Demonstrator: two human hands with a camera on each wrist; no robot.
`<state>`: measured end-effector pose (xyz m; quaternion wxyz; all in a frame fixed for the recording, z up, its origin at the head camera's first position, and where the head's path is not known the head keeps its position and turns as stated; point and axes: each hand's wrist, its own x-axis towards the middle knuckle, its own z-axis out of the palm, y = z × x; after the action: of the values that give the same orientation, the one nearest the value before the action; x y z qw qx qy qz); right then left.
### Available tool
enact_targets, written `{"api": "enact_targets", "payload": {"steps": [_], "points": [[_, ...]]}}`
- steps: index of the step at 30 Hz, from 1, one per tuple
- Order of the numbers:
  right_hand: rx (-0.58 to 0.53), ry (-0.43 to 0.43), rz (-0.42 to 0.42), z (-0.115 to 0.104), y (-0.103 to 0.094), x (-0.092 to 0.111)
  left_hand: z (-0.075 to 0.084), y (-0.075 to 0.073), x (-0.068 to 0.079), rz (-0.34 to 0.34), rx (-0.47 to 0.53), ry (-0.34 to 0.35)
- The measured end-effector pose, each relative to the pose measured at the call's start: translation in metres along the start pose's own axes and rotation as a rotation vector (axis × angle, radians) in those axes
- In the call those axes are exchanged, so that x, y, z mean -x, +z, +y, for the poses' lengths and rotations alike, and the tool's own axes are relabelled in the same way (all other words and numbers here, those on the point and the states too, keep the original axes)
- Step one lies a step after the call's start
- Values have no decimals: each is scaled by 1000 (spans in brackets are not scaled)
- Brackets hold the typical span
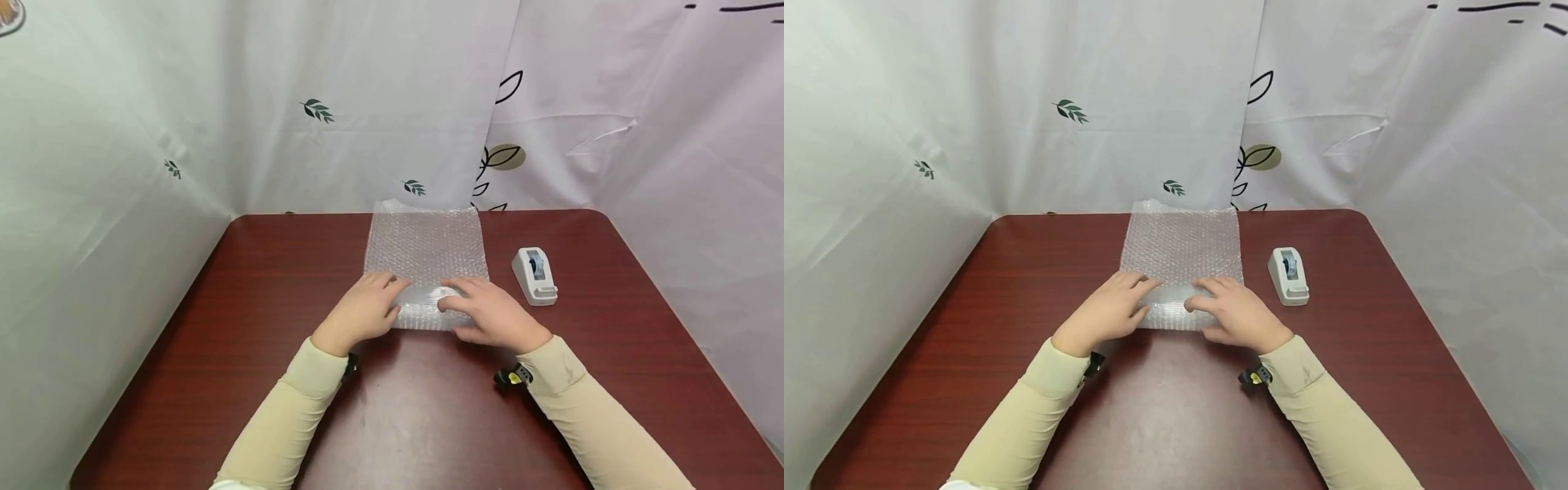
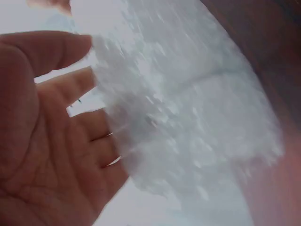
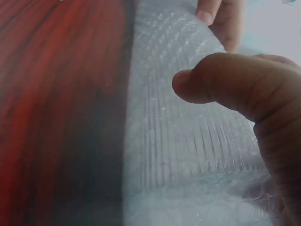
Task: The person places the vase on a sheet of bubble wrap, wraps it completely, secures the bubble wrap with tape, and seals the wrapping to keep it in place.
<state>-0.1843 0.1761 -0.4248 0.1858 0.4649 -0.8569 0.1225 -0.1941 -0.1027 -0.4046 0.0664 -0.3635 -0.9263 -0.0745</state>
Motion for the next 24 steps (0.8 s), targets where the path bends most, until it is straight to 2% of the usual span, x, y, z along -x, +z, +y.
{"api": "enact_targets", "payload": {"steps": [3,4,6,8,13,19,24], "points": [[-47,23,0,1,-2,0,10,-1,-1,200,-86,92],[-56,32,-3,1,-2,0,13,-1,-1,245,-101,117],[-76,52,-13,1,-3,-1,18,-2,-1,289,-118,147],[-94,73,-24,1,-5,-1,22,-3,-1,274,-134,155],[-137,115,-50,1,-8,-4,30,-5,0,147,-172,112],[-187,156,-74,3,-9,-5,39,-7,3,108,-157,55],[-211,188,-97,4,-11,-5,43,-3,4,81,-165,27]]}}
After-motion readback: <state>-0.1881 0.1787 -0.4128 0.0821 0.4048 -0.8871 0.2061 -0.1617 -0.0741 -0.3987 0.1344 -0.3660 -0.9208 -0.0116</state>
